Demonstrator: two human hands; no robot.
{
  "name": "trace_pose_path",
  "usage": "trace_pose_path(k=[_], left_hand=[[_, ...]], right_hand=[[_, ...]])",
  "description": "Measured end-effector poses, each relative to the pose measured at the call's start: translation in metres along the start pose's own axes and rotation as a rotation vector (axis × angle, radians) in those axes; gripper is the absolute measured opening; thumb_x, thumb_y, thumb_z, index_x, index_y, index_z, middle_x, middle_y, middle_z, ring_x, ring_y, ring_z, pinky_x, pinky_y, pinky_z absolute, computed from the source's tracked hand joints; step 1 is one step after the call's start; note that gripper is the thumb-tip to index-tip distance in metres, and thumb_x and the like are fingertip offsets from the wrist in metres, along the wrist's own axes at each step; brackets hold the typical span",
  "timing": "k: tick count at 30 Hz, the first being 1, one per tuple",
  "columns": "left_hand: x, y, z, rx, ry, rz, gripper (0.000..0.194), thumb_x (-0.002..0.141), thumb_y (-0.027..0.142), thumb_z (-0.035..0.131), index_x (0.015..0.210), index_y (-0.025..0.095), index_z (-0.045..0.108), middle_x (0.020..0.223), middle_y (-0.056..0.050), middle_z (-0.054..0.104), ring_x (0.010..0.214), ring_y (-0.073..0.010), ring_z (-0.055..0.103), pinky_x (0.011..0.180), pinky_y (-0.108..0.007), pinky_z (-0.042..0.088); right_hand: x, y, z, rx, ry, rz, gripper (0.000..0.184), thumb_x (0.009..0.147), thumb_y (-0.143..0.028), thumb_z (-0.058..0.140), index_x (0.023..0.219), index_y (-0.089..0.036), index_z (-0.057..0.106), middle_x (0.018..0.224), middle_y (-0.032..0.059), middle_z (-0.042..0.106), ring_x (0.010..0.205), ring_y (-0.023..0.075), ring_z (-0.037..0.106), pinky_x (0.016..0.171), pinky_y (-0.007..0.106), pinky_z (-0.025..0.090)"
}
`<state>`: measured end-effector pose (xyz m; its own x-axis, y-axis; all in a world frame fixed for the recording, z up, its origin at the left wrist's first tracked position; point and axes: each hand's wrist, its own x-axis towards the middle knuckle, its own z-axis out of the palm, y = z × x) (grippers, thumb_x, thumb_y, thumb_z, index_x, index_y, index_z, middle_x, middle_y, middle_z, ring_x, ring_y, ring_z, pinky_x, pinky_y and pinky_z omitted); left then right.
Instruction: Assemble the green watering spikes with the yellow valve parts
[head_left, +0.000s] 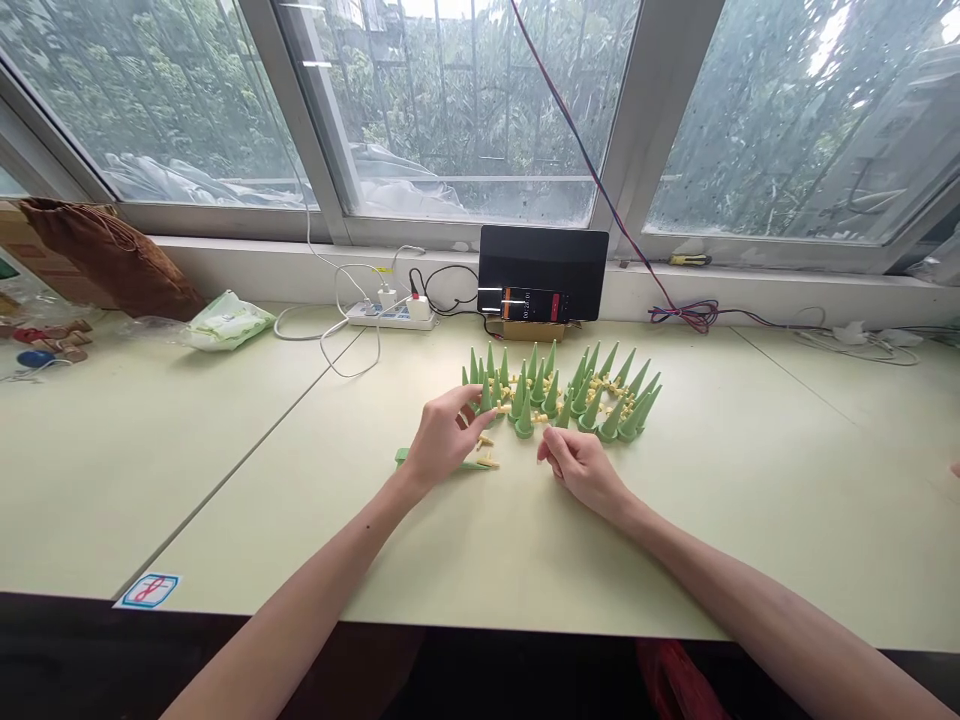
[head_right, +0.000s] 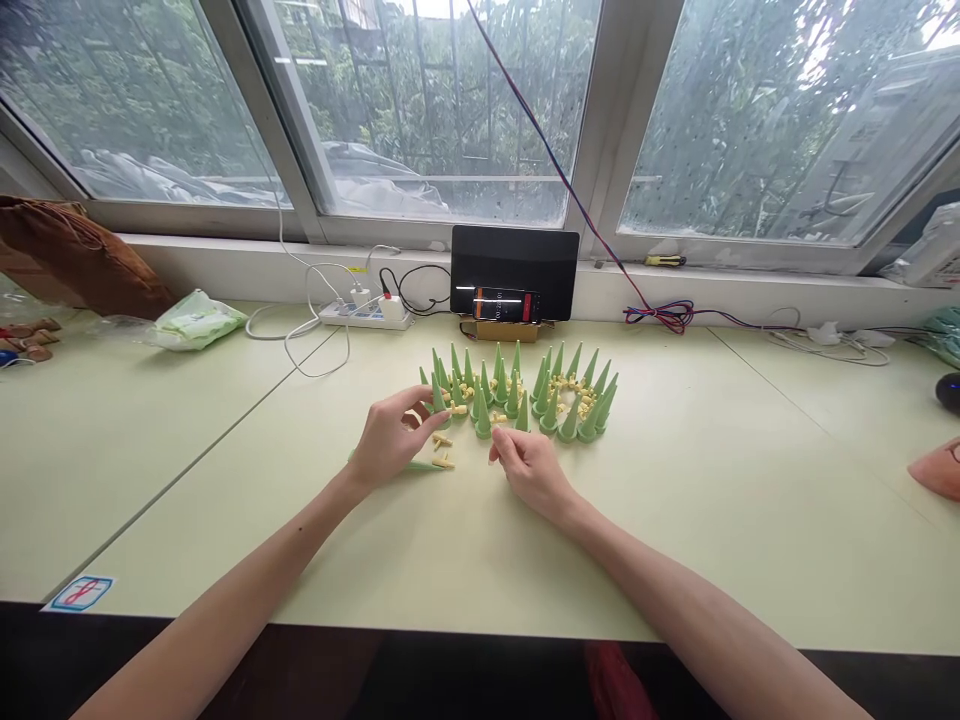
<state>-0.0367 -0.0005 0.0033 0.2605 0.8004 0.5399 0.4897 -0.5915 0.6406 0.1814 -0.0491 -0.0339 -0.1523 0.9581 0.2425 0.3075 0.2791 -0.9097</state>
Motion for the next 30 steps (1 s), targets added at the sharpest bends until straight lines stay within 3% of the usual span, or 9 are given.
trace_pose_path(k=[9,30], left_hand=[[-0.001,-0.016,0.006,0.121,-0.067,-0.015,0.021,0.091,0.033,0.061,0.076,0.018,0.058,0.075,-0.003,0.061,0.07,-0.0169,0.062,0.06,-0.028,0.053],[-0.002,-0.011,0.015,0.201,-0.093,-0.02,0.021,0.092,0.025,0.058,0.073,0.019,0.054,0.067,0.0,0.061,0.058,-0.015,0.054,0.059,-0.028,0.044]], right_hand=[[0.0,-0.003,0.001,-0.093,-0.047,-0.063,0.057,0.1,-0.058,0.037,0.066,-0.018,0.058,0.048,-0.004,0.037,0.045,0.0112,0.034,0.048,0.025,0.027],[-0.001,-0.004,0.0,-0.114,-0.063,-0.066,0.056,0.101,-0.056,0.037,0.065,-0.018,0.058,0.049,-0.0039,0.039,0.045,0.0111,0.036,0.05,0.026,0.029]])
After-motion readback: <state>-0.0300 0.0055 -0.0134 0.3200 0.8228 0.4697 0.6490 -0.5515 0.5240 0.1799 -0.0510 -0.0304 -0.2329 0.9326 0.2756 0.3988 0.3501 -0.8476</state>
